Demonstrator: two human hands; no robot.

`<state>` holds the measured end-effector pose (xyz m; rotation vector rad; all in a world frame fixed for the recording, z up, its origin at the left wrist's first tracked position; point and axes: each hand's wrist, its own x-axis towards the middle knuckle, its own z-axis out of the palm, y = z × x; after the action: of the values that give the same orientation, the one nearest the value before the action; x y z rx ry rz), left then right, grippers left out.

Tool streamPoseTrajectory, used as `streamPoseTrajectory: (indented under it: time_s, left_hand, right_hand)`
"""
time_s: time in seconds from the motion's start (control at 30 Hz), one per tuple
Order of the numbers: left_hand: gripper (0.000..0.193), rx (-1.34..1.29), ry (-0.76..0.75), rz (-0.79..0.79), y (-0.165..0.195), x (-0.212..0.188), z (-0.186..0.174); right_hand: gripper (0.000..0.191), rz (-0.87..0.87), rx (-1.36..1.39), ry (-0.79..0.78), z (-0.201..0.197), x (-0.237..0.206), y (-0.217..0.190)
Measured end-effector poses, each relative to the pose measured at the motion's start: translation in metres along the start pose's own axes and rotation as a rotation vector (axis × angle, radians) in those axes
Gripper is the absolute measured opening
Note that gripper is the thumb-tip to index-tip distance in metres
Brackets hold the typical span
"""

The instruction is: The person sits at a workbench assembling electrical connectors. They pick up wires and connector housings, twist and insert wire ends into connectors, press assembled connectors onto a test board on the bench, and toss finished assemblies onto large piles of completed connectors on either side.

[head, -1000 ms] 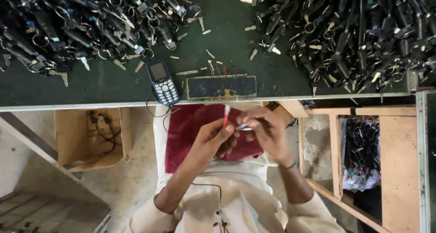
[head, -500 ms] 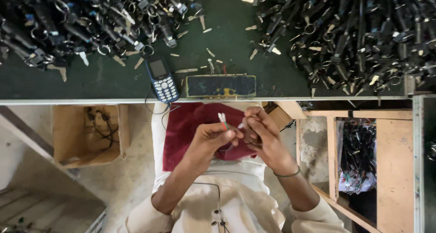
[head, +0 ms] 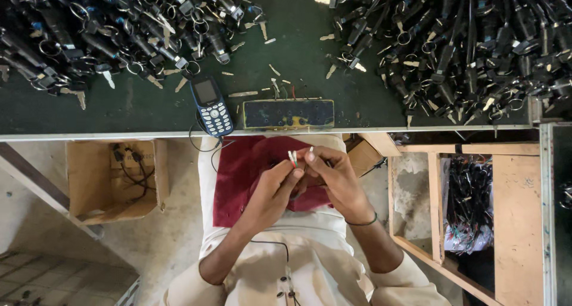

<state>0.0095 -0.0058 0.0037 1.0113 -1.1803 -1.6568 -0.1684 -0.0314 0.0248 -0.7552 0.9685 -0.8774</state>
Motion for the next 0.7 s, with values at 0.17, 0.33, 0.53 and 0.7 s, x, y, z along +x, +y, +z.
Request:
streamPoseTrajectory:
  time_s: [0.17, 0.33, 0.53, 0.7]
  left_hand:
    - [0.020, -0.163, -0.029, -0.194, -0.012, 0.006, -0.008]
    - [0.013, -0.552, 0.014, -0.141, -0.023, 0.005, 0.000]
    - [0.023, -0.650, -0.065, -0.223, -0.023, 0.004, -0.001]
    - [0.024, -0.235, 0.022, -0.052, -0.009, 0.001, 0.007]
  right_hand:
    - [0.033, -0.099, -0.175, 0.068, 0.002, -0.005, 0.006]
    - [0.037, -0.102, -0.105, -0.019, 0.002, -0.005, 0.004]
    - [0.028, 0.087, 0.104, -0.165, -0.015, 0.004, 0.011]
    - [0.017, -0.028, 0.151, -0.086, -0.022, 0.011, 0.029]
